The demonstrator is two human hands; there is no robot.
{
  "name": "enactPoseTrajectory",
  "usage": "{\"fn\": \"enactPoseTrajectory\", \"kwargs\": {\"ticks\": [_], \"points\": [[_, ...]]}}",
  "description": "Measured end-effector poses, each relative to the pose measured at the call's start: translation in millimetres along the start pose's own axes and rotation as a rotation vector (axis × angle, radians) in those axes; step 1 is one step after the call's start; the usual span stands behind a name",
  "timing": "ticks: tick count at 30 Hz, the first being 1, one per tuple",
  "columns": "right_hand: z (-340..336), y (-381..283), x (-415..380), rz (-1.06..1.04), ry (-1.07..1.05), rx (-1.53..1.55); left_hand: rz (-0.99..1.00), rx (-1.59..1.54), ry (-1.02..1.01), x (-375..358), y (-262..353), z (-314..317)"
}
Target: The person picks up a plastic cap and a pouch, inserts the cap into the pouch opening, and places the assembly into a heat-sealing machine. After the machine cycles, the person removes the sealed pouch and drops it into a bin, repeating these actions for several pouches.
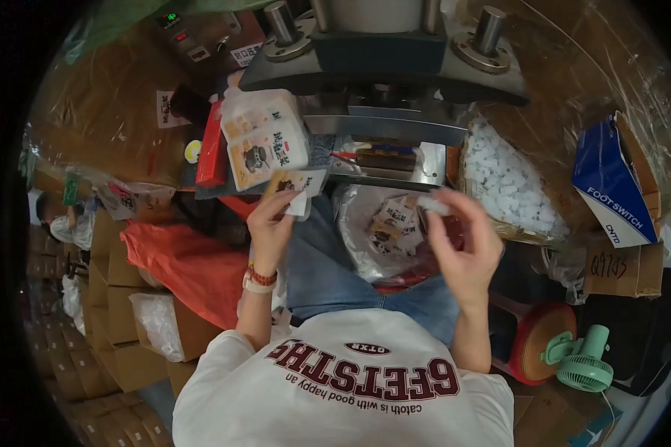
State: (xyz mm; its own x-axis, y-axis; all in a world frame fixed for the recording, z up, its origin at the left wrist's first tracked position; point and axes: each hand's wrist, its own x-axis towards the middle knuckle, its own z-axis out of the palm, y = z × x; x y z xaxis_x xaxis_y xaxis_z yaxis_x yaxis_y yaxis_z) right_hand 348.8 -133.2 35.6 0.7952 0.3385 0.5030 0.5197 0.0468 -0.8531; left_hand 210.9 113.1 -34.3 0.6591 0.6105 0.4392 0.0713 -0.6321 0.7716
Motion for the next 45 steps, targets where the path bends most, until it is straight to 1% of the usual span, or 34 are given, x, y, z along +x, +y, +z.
{"fn": "enactPoseTrajectory", "kwargs": {"ticks": [2,3,4,5,6,7,8,9,11,12,14,15,16,17,18,20,21,23,25,26,27,28,29,31,32,33,34,36,37,39,41,42,43,45], "points": [[9.7,-6.4,-1.2,-0.345,-0.217,-0.161,0.072,0.009,-0.012,-10.7,31.4,5.1],[20.1,-5.1,-2.7,-0.411,-0.293,-0.21,0.228,0.102,0.002,-11.0,43.3,7.6],[28.6,-3.0,-3.5,-0.477,-0.369,-0.26,0.228,0.096,-0.005,-10.6,52.9,8.4],[30.0,-5.3,-3.1,-0.471,-0.367,-0.27,0.326,0.191,-0.031,-10.3,61.5,9.1],[29.3,-8.2,-0.8,-0.522,-0.468,-0.31,0.424,0.282,-0.053,-8.9,69.2,10.5],[27.1,-9.2,2.0,-0.575,-0.57,-0.349,0.466,0.259,-0.067,-6.2,73.8,9.0],[24.7,-8.4,3.8,-0.612,-0.51,-0.257,0.469,0.25,-0.071,-4.8,75.8,6.5],[21.6,-7.8,5.9,-0.609,-0.505,-0.263,0.461,0.174,-0.121,-3.3,76.3,3.2],[15.3,-6.7,6.9,-0.404,-0.462,0.029,0.446,0.035,-0.218,1.0,76.3,2.6],[15.3,-5.1,3.7,-0.396,-0.462,0.028,0.441,0.032,-0.225,1.2,74.0,5.3],[14.4,-2.6,-3.5,-0.265,-0.181,0.105,0.416,0.048,-0.206,1.4,68.7,11.1],[11.9,-4.5,-5.5,-0.278,-0.136,0.003,0.411,0.043,-0.212,1.5,67.2,11.7],[13.5,-3.2,-3.7,-0.271,-0.136,-0.002,0.418,0.088,-0.175,1.5,66.3,12.0],[16.3,-0.7,0.2,-0.381,-0.25,-0.11,0.425,0.134,-0.138,1.4,65.6,12.6],[19.0,1.0,2.0,-0.487,-0.364,-0.219,0.42,0.128,-0.145,1.3,66.4,12.7],[23.5,1.4,1.8,-0.498,-0.423,-0.218,0.479,0.17,-0.23,4.8,70.5,11.4],[23.2,-1.5,4.3,-0.48,-0.406,-0.126,0.48,0.168,-0.228,5.6,72.4,10.0],[22.9,-4.9,7.6,-0.465,-0.392,-0.031,0.406,-0.103,-0.36,5.1,75.4,5.9],[20.4,-5.2,8.3,-0.201,-0.407,0.008,0.414,-0.192,-0.355,2.9,64.5,19.7],[23.0,-0.5,11.0,-0.152,-0.4,-0.096,0.158,-0.245,-0.472,-0.7,59.2,29.1],[24.7,7.1,14.5,-0.149,-0.397,-0.099,-0.103,-0.295,-0.585,-5.5,51.7,39.8],[25.8,15.6,17.3,-0.089,-0.283,-0.183,-0.287,-0.336,-0.638,-3.7,38.9,55.1],[25.5,22.4,17.8,-0.033,-0.167,-0.266,-0.286,-0.338,-0.642,-2.4,30.8,67.1],[-0.7,29.2,22.8,0.035,-0.065,-0.367,-0.687,-0.739,-0.553,11.1,26.1,84.1],[-12.5,24.4,27.0,0.089,0.001,-0.421,-0.711,-0.874,-0.528,22.1,26.2,87.9],[-21.3,23.6,34.2,0.077,0.017,-0.564,-0.745,-0.89,-0.533,33.1,23.2,91.4],[-26.0,36.6,39.7,0.081,0.016,-0.562,-0.778,-0.905,-0.536,42.8,20.2,94.7],[-30.1,77.0,45.5,-0.035,-0.04,-1.053,-0.769,-0.97,-0.534,49.7,11.1,102.4],[-31.1,93.0,43.6,-0.034,-0.039,-1.049,-0.783,-1.001,-0.535,50.5,6.1,104.8],[-29.3,111.9,46.0,0.018,-0.146,-1.078,-0.785,-1.029,-0.53,54.8,4.8,104.4],[-31.0,110.3,44.5,0.022,-0.152,-1.055,-0.726,-0.808,-0.532,55.4,8.6,97.6],[-30.3,107.3,44.0,0.029,-0.155,-1.039,-0.638,-0.633,-0.671,60.5,3.5,85.1],[-32.1,106.9,44.2,0.015,-0.157,-1.026,-0.633,-0.627,-0.654,62.4,-0.5,72.9],[-40.9,107.4,43.1,0.003,-0.114,-0.933,0.065,0.512,-0.008,57.6,-6.4,48.9]]}}
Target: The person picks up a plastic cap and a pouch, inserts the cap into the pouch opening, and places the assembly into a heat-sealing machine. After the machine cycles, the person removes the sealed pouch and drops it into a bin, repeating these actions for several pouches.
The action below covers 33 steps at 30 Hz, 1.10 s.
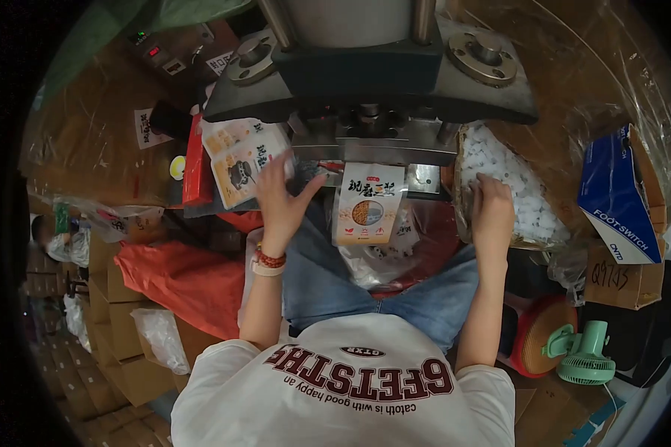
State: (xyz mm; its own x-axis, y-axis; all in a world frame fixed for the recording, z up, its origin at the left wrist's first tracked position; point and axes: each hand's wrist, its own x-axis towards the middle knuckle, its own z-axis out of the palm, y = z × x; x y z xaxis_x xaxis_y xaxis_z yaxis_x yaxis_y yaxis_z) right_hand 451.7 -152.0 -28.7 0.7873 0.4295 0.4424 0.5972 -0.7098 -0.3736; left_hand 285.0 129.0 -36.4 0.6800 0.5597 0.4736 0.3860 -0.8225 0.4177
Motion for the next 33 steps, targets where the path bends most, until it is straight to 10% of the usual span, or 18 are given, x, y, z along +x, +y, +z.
{"fn": "enactPoseTrajectory", "kwargs": {"ticks": [5,11,20,23,26,33], "points": [[2.8,-4.6,-9.7,0.133,0.245,0.17,0.168,0.386,-0.094,-38.7,-63.1,-20.1],[-45.9,-89.0,-18.8,-0.118,0.316,0.566,-0.079,-0.556,-0.1,-51.4,-25.5,-51.8],[-46.6,-125.4,-34.2,-0.531,0.024,0.993,0.401,-0.689,-0.242,-48.1,44.0,-76.5],[-40.9,-114.2,-28.0,-0.31,-0.058,0.778,0.275,-0.795,-0.346,-53.2,50.8,-44.2],[-46.7,-99.4,-23.3,0.036,0.041,0.734,-0.447,-0.959,-0.71,-46.2,48.1,1.0],[-4.1,-11.1,-0.1,0.055,0.099,-0.094,-0.731,-1.511,-0.671,-5.6,45.3,41.2]]}}
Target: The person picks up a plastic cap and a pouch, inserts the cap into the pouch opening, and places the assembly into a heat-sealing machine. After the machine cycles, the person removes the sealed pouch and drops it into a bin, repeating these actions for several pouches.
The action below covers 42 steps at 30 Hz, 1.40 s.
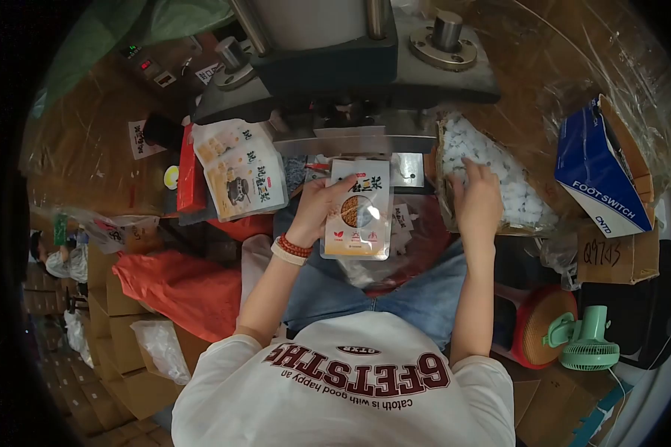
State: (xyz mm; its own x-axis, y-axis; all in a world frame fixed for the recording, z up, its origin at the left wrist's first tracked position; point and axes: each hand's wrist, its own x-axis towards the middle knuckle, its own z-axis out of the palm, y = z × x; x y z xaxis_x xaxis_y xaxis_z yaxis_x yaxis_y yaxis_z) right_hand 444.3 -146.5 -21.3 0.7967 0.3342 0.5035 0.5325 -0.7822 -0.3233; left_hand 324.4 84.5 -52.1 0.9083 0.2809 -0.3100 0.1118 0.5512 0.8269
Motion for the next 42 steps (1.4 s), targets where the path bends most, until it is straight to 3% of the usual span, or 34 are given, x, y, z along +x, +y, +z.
{"fn": "enactPoseTrajectory", "kwargs": {"ticks": [4,6,7,8,9,10,11,13,14,16,17,19,22,23,25,26,28,30,32,33,35,37,39,42], "points": [[14.5,9.1,-2.6,-0.018,-0.182,-0.024,0.043,0.066,-0.027,-1.1,1.8,-5.1],[12.4,12.2,-3.5,-0.015,-0.169,0.026,0.187,0.537,0.128,-17.4,18.1,-18.8],[9.1,12.9,-0.2,-0.006,-0.139,0.059,0.46,0.91,0.364,-29.4,28.1,-25.0],[6.1,11.2,0.7,-0.007,-0.139,0.058,0.607,1.359,0.584,-44.2,38.8,-28.7],[3.0,7.6,-0.5,0.049,0.005,0.197,0.743,1.811,0.805,-58.9,47.1,-34.2],[-0.2,3.3,-3.1,0.106,0.149,0.334,0.605,1.886,0.816,-64.4,39.6,-54.3],[-3.2,-2.0,-5.9,0.109,0.143,0.332,0.598,1.886,0.812,-71.3,31.5,-77.2],[-9.5,-18.4,-10.9,0.169,0.143,0.623,0.644,1.872,0.413,-82.5,24.7,-104.9],[-15.3,-32.3,-13.9,0.178,0.15,0.622,0.649,1.877,0.402,-85.7,23.2,-106.7],[-32.2,-64.3,-26.2,0.222,-0.066,1.125,0.55,1.238,0.416,-100.3,24.3,-91.4],[-38.2,-76.5,-31.5,0.173,-0.14,1.198,0.732,1.145,0.461,-98.0,23.6,-77.1],[-41.9,-90.7,-42.2,0.08,-0.299,1.342,0.812,1.179,0.416,-102.5,27.4,-54.2],[-41.6,-114.0,-39.3,-0.237,-0.436,1.128,0.926,1.215,0.322,-108.4,27.4,-26.7],[-40.7,-111.7,-36.5,-0.234,-0.432,1.119,0.953,1.235,0.259,-113.0,31.3,-16.1],[-38.9,-108.2,-30.7,-0.544,-0.318,0.893,1.005,1.348,0.167,-119.2,40.8,-7.6],[-45.2,-106.1,-27.3,-0.548,-0.314,0.889,1.012,1.345,0.168,-122.6,45.2,-2.7],[-61.5,-101.8,-24.2,-0.727,-0.36,0.582,0.883,1.454,0.015,-129.6,50.8,4.4],[-57.4,-101.3,-21.4,-0.692,-0.351,0.533,0.962,1.448,-0.015,-115.1,36.5,-1.1],[-54.7,-98.8,-19.3,-0.66,-0.344,0.487,0.199,1.087,-0.084,-101.5,24.2,3.5],[-54.3,-95.8,-17.0,-0.544,-0.275,0.491,0.203,1.087,-0.083,-90.1,10.6,2.4],[-54.6,-82.0,-11.8,-0.351,-0.171,0.562,0.034,0.472,-0.062,-65.1,-13.4,0.9],[-67.9,-66.0,-3.1,-0.205,-0.131,0.534,-0.06,0.346,-0.021,-48.0,-3.9,7.9],[-66.1,-50.8,4.3,-0.148,-0.079,0.539,-0.092,0.0,-0.064,-25.8,-0.1,7.0],[-26.1,-19.4,7.2,0.032,-0.028,0.276,-0.092,-0.05,-0.076,-4.5,7.2,4.5]]}}
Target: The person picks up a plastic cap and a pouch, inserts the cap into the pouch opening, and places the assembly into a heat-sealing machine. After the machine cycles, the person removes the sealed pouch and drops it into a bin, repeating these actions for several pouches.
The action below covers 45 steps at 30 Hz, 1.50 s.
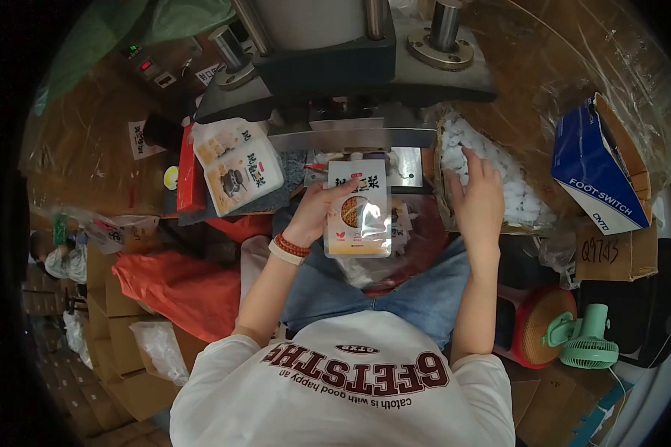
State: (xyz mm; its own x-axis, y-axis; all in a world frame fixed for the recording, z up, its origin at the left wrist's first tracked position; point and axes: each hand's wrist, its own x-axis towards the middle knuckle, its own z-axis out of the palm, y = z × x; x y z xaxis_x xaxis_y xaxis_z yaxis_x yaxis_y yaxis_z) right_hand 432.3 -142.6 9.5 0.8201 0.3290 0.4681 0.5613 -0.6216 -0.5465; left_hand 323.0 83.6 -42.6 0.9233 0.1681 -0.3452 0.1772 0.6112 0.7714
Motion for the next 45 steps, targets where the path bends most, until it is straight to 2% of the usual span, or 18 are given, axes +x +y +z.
{"fn": "enactPoseTrajectory", "kwargs": {"ticks": [3,5,6,8,9,11,13,15,16,20,22,23,25,27,30,33,35,45], "points": [[33.2,40.1,-3.0,-0.162,-0.019,-0.27,-0.012,-0.013,0.001,6.3,-5.1,-4.0],[28.7,34.2,-7.7,0.023,-0.203,-0.235,-0.053,0.01,0.016,2.8,-1.5,-8.5],[26.1,32.2,-6.7,-0.024,-0.185,-0.216,-0.047,0.013,0.036,-3.4,3.2,-14.5],[25.7,34.9,-6.9,0.015,-0.193,-0.233,0.208,0.59,0.224,-12.3,14.9,-26.5],[24.5,36.9,-6.1,0.067,-0.2,-0.268,0.453,0.942,0.469,-15.7,14.4,-44.1],[27.3,41.0,-6.1,0.052,-0.156,-0.244,0.715,1.985,1.072,-44.6,32.8,-44.5],[26.7,40.1,-7.5,0.036,-0.112,-0.22,0.593,1.993,0.998,-56.0,14.0,-89.1],[22.5,33.4,-3.6,0.106,-0.096,-0.129,0.679,1.912,0.605,-70.7,9.9,-108.0],[21.6,33.3,-4.2,0.113,-0.094,-0.128,0.747,1.753,0.534,-78.8,10.2,-111.4],[26.6,48.6,-0.3,0.013,-0.078,-0.119,0.511,1.333,0.565,-87.4,10.2,-103.4],[20.2,39.1,-0.2,-0.03,-0.078,-0.163,0.561,1.375,0.775,-77.7,9.2,-99.7],[12.2,32.7,-1.5,0.016,0.021,-0.06,0.571,1.371,0.775,-70.2,10.7,-100.1],[-6.3,1.3,-5.3,0.06,0.11,0.043,0.93,1.559,0.852,-57.8,9.9,-105.1],[-23.0,-36.8,-11.8,-0.004,0.094,0.284,0.925,1.606,0.877,-41.9,14.9,-115.0],[-52.6,-93.7,-32.3,-0.399,-0.174,0.551,0.897,1.719,0.893,-32.0,26.1,-122.7],[-104.4,-121.4,-47.2,-0.751,-0.509,0.828,0.863,1.815,0.728,-43.2,20.5,-109.3],[-127.4,-135.6,-36.4,-1.029,-0.451,0.676,0.839,1.906,0.638,-51.0,6.4,-112.7],[-100.6,-169.1,-20.9,-0.947,-0.309,0.709,0.878,1.928,0.599,-60.4,5.2,-115.8]]}}
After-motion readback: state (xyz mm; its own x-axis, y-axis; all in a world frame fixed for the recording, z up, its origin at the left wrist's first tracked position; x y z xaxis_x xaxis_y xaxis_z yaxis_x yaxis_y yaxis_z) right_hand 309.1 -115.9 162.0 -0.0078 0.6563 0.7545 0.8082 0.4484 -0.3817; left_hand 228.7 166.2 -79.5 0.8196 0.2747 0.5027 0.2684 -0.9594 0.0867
